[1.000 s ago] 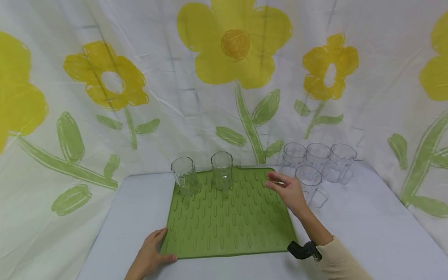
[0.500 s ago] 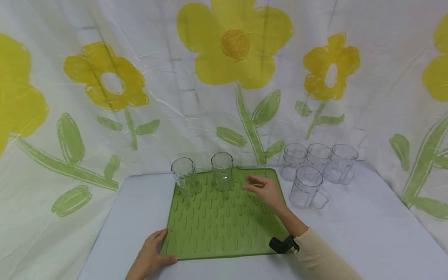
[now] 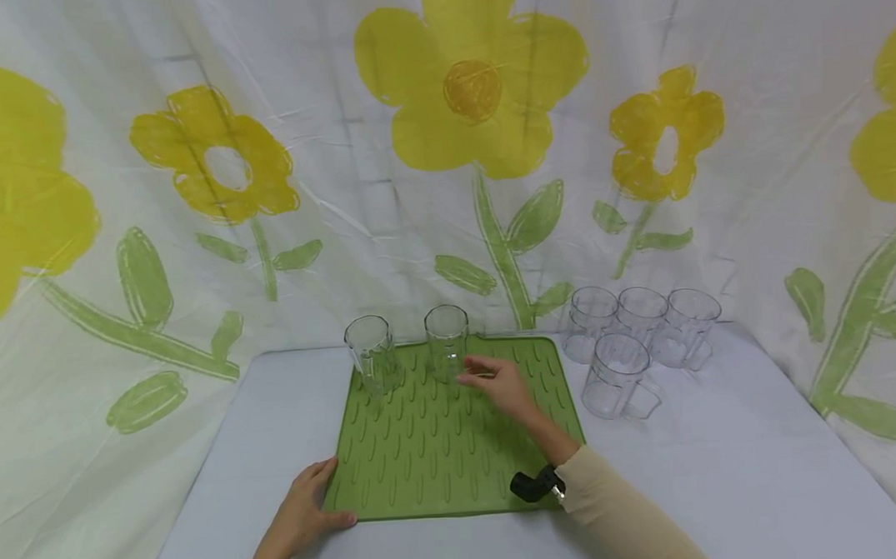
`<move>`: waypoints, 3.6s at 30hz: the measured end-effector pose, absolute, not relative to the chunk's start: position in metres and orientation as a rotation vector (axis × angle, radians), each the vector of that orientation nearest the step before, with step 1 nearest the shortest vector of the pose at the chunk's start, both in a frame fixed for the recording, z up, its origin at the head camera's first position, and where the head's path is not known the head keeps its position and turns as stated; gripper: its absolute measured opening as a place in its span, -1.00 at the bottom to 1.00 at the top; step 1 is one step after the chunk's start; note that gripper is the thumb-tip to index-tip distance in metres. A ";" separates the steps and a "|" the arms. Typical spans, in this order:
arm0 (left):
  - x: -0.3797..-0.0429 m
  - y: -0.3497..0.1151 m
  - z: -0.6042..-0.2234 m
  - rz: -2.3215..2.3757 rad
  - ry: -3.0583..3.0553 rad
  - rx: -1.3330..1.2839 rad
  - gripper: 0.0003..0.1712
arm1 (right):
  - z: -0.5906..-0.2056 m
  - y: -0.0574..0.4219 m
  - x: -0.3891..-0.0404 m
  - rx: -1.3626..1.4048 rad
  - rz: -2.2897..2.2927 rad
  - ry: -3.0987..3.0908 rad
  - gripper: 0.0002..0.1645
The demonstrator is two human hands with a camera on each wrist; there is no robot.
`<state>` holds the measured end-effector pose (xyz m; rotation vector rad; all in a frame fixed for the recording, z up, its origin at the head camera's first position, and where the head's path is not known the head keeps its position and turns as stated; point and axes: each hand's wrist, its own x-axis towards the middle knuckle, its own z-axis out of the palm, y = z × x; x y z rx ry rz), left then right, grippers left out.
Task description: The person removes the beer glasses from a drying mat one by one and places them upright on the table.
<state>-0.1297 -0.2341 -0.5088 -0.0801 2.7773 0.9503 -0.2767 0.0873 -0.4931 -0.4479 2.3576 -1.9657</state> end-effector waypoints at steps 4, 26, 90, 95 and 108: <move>-0.130 -0.234 -0.509 0.945 2.778 -0.080 0.21 | -0.497 0.080 -0.279 -0.456 -1.997 2.324 -0.47; -0.130 -0.232 -0.510 0.927 2.794 -0.097 0.22 | -0.501 0.062 -0.276 -0.437 -2.039 2.261 -0.59; -0.128 -0.233 -0.505 0.954 2.794 -0.085 0.20 | -0.494 0.105 -0.281 -0.595 -1.802 3.097 -0.80; -0.127 -0.232 -0.504 0.954 2.784 -0.100 0.19 | -0.486 0.113 -0.275 -0.625 -1.728 3.130 -0.79; -0.130 -0.234 -0.507 0.959 2.766 -0.111 0.21 | -0.457 0.134 -0.259 -0.556 -1.643 3.079 -0.80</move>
